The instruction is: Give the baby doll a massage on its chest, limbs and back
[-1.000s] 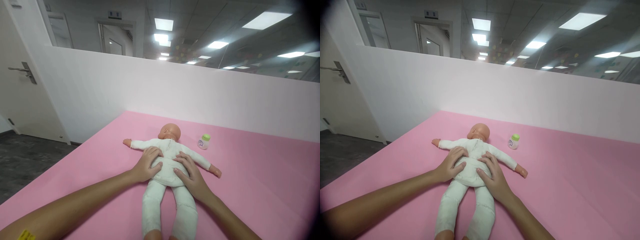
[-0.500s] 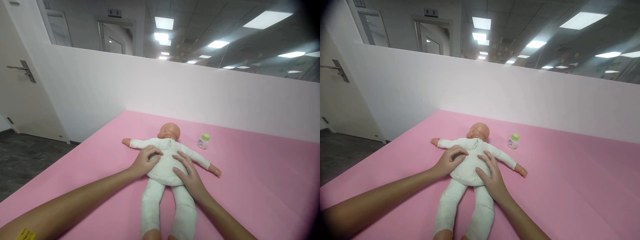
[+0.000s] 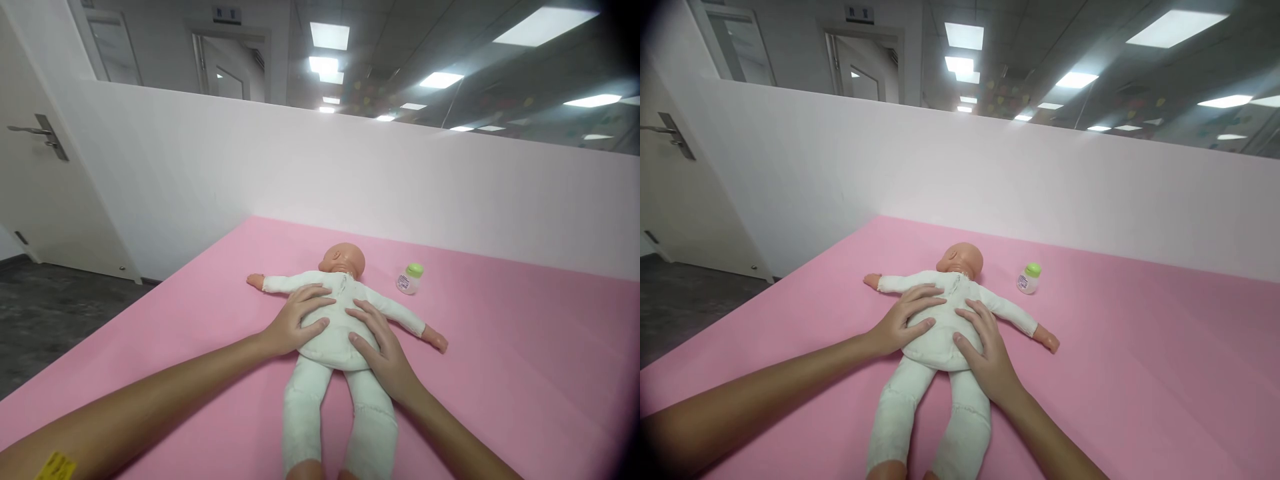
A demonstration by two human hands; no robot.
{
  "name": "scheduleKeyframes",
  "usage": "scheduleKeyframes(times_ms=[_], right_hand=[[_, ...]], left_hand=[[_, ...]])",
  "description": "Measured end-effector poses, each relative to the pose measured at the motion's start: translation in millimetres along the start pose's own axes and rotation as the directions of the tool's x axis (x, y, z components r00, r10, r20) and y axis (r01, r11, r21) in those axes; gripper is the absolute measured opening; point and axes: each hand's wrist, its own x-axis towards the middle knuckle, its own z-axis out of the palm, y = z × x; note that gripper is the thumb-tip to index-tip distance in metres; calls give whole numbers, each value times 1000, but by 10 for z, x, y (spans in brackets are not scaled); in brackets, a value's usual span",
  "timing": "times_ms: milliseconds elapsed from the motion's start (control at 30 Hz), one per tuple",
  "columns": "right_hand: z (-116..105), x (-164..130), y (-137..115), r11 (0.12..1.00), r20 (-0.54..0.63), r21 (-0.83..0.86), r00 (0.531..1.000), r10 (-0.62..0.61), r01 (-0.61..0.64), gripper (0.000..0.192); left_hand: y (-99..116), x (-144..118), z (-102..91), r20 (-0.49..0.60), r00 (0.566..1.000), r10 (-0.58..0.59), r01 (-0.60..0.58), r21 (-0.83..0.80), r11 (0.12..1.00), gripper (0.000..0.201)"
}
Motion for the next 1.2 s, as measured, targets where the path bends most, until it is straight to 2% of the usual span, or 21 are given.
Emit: scheduleKeyframes(times_ms=[267,1200], right_hand=[[-26,-6,-20,999,14,-26,999,-38,38,37],[-34,3,-21,998,9,-27,998,-64,64,33]], left_hand=[[16,7,-1,-40,997,-64,63,-18,998,26],[28,11,1,-35,998,-57,56,-28,998,28]])
